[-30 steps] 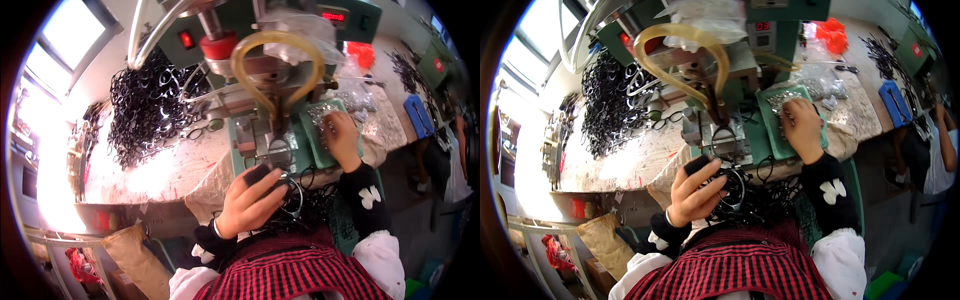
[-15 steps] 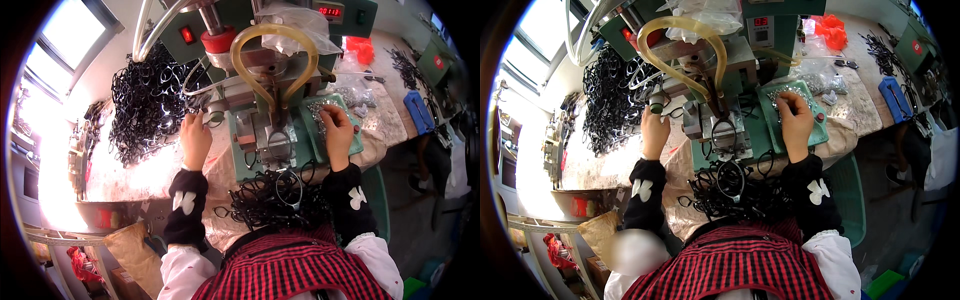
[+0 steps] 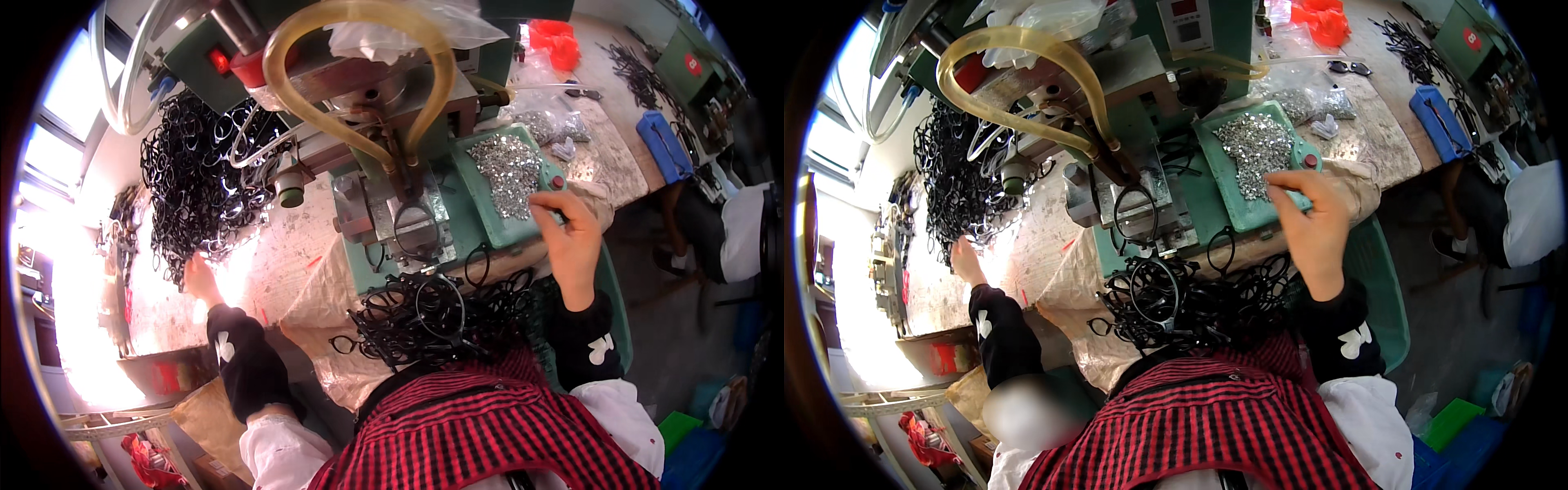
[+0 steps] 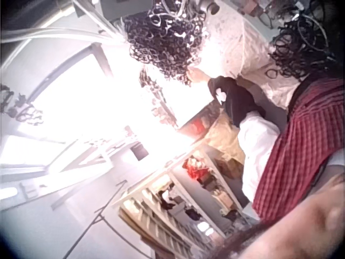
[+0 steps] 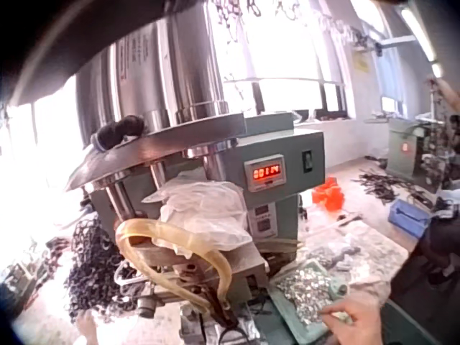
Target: The person repeatedly picks up black plastic rings and small metal components, places them into a green press machine, and operates the press to assemble keychains. The person then removes the assembled keychains and places them on the table, continuing the cycle.
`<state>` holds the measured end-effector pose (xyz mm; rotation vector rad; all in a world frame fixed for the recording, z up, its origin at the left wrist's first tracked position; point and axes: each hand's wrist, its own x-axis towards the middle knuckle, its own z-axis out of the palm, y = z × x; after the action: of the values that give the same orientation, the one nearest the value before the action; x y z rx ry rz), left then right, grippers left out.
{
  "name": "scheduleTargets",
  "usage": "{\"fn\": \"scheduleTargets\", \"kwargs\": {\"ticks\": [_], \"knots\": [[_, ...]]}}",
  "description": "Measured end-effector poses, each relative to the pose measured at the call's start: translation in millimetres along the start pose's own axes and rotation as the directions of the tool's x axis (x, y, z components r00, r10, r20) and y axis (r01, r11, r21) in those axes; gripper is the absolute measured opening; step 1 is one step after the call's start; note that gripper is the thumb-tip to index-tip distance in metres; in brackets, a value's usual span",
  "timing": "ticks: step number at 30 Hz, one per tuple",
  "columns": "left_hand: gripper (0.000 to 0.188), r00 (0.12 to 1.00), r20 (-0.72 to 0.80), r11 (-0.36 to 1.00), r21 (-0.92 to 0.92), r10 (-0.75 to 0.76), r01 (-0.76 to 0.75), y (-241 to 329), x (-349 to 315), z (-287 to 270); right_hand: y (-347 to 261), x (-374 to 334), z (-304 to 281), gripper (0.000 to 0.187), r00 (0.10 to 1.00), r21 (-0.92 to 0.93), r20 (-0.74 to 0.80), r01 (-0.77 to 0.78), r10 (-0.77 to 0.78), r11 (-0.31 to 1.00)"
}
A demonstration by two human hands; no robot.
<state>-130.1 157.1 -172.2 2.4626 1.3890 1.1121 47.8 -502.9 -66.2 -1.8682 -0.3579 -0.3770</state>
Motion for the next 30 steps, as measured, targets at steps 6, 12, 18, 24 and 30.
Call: {"fn": "scheduleTargets", "kwargs": {"ticks": [6,12,18,24,30], "knots": [[0.03,0.972,0.208,0.957,-0.285,0.11,-0.047,72,-49,36,-42,38,75,0.021,0.941,0.17,0.052,0.32,-0.333,0.932],[0.027,0.881,0.075,0.816,-0.422,0.466,-0.396,201,-100,-31,-58,21,99,0.044,0.987,0.5,0.157,-0.116,0.043,0.858],[0.016,0.811,0.503,-0.041,-0.843,0.298,0.537,301,-143,-173,-90,20,101,0.045,0.94,0.691,0.271,-0.341,0.21,0.637],[0.031,-0.048,0.611,0.278,-0.287,0.79,0.917,341,-202,-201,-60,23,74,0.035,0.965,0.389,0.194,0.091,-0.178,0.917],[0.024,-0.141,0.769,0.324,-0.089,0.623,0.942,375,-212,-185,48,33,35,0.021,0.95,-0.579,0.161,0.311,-0.268,0.754]]}}
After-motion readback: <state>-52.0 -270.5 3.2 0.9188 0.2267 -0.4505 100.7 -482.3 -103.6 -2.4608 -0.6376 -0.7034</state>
